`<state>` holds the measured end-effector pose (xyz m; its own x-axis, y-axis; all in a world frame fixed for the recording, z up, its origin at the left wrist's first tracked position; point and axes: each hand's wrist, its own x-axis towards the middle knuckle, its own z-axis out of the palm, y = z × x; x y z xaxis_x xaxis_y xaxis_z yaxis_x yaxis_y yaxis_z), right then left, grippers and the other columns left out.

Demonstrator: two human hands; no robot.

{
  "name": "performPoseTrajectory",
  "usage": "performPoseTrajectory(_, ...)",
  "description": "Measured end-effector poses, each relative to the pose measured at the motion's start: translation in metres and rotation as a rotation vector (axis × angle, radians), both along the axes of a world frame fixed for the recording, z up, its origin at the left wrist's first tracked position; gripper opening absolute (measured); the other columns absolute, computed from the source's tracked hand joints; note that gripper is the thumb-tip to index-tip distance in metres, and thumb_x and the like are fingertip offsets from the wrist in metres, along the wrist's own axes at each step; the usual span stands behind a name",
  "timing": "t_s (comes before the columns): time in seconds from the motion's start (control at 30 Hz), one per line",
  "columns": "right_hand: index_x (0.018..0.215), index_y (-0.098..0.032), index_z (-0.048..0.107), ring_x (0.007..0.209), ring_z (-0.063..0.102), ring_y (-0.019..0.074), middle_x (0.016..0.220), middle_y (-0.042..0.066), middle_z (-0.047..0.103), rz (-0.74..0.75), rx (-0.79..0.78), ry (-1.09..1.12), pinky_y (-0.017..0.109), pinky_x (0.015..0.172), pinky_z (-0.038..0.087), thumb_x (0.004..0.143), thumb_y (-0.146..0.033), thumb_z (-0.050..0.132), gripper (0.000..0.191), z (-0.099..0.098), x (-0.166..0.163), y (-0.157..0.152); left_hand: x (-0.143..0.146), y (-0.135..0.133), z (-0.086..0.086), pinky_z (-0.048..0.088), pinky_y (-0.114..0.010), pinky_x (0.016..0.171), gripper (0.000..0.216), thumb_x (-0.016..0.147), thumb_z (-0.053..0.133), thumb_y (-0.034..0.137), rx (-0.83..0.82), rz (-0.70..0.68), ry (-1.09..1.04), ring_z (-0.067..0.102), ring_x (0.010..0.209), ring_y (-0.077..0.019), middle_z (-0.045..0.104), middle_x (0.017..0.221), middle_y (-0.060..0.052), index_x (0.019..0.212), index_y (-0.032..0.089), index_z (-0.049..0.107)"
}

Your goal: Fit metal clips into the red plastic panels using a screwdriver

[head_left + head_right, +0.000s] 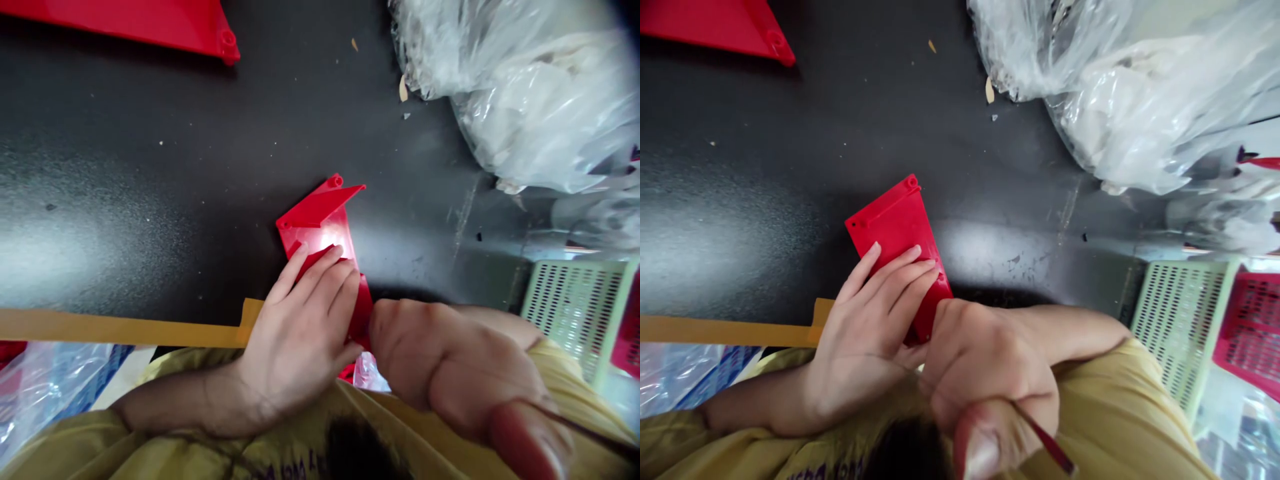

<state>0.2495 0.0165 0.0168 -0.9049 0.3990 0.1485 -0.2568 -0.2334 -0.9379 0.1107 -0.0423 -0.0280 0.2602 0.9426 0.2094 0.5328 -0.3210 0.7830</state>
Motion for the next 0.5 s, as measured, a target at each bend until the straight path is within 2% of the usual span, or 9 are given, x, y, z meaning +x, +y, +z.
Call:
performPoseTrajectory(0.07,0.058,-0.023,0.028,0.037,0.027,0.0111,0.045,-0.007,0.029,-0.042,-0.053,-0.077,0.032,0.042,0.02,0.098,-0.043,0.047,0.049,0.0,0.003,0.003,0.001,0.0,0.001,0.033,-0.042,0.121,0.037,0.088,0.059,0.031,-0.002,0.016,-0.001,0.058,0.125,-0.0237,0.07,0.118,-0.007,0.117,0.008,0.061)
performPoseTrajectory(0.17,0.054,-0.02,0.019,0.035,0.016,0.0094,0.046,-0.007,0.017,-0.363,-0.279,-0.132,0.028,0.038,0.017,0.102,-0.044,0.035,0.056,0.005,0.015,0.005,0.001,0.0,0.001,0.035,-0.046,0.119,0.042,0.084,0.065,0.035,0.029,0.004,0.025,0.059,0.125,-0.0267,0.07,0.118,-0.01,0.118,0.01,0.061)
performPoseTrajectory(0.23,0.055,-0.019,0.013,0.036,0.006,0.0094,0.049,-0.007,0.008,-0.561,-0.357,-0.079,0.027,0.036,0.014,0.104,-0.04,0.03,0.056,0.01,0.023,0.005,0.0,-0.001,0.002,0.033,-0.046,0.12,0.045,0.082,0.068,0.034,0.028,-0.007,0.05,0.058,0.126,-0.0272,0.069,0.121,-0.011,0.119,0.01,0.06)
performPoseTrajectory(0.3,0.055,-0.019,0.013,0.036,0.003,0.0096,0.049,-0.007,0.007,-0.668,-0.292,-0.032,0.026,0.035,0.015,0.105,-0.04,0.024,0.055,0.014,0.03,0.002,-0.001,-0.002,0.001,0.031,-0.046,0.122,0.047,0.08,0.069,0.033,0.028,-0.009,0.068,0.057,0.127,-0.0274,0.068,0.123,-0.011,0.12,0.01,0.06)
performPoseTrajectory(0.37,0.054,-0.019,0.014,0.036,0.006,0.0099,0.048,-0.006,0.011,-0.701,-0.185,-0.049,0.027,0.035,0.018,0.105,-0.043,0.018,0.057,0.018,0.033,-0.004,-0.001,-0.002,0.001,0.03,-0.047,0.122,0.048,0.079,0.07,0.034,0.044,-0.008,0.076,0.057,0.127,-0.0282,0.068,0.123,-0.011,0.12,0.011,0.06)
performPoseTrajectory(0.5,0.053,-0.018,0.018,0.037,0.015,0.01,0.05,-0.005,0.016,-0.635,-0.037,-0.129,0.029,0.038,0.02,0.102,-0.05,0.026,0.059,0.019,0.031,-0.019,0.001,-0.002,-0.001,0.03,-0.049,0.121,0.05,0.079,0.069,0.04,0.084,0.0,0.084,0.058,0.125,-0.0288,0.069,0.12,-0.011,0.12,0.011,0.059)
